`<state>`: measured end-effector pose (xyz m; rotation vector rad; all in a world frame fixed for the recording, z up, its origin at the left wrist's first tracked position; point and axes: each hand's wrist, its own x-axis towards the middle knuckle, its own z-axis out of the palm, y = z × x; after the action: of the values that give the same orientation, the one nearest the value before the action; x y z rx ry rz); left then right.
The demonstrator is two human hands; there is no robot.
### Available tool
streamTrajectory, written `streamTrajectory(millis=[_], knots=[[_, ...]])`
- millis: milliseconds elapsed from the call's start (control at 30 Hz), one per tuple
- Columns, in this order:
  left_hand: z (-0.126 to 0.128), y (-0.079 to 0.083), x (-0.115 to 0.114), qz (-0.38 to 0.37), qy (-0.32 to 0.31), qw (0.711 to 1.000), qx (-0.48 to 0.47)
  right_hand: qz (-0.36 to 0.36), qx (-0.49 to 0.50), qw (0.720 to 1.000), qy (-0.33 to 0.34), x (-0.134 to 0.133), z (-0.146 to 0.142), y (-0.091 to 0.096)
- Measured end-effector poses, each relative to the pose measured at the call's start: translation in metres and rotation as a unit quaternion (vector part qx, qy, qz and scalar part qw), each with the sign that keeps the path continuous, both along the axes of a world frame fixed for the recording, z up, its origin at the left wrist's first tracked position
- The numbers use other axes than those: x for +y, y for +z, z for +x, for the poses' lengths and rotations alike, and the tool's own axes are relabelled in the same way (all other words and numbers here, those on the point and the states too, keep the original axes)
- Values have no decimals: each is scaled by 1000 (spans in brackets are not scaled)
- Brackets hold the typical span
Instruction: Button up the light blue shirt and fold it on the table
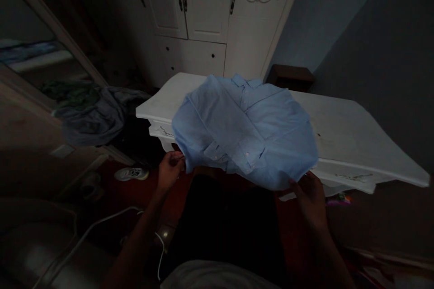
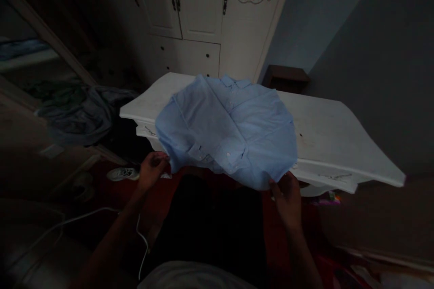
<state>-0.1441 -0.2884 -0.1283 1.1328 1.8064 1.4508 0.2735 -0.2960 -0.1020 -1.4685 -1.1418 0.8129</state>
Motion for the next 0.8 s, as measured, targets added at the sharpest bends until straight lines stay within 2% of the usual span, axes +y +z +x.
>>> streamTrajectory(millis=[133, 233, 333, 533, 667, 800], knots=[[5, -1, -2, 22, -38, 999, -9, -47, -80, 996, -16, -16, -3, 6], [6, -6, -3, 33, -60, 998, 14, -46, -115, 992, -2, -28, -7, 11], [5, -14, 1, 51, -55, 997, 14, -43, -138, 990, 5, -36, -14, 17], [7, -24, 10, 68, -35, 995, -66, -28, -73, 996, 41, -42, -24, 22], [9, -21, 7, 49, -25, 997, -51, -23, -31, 997, 59, -40, -25, 16], [10, -23, 6, -12, -74, 994, -78, 6, 0, 994, 111, -30, -29, 7]])
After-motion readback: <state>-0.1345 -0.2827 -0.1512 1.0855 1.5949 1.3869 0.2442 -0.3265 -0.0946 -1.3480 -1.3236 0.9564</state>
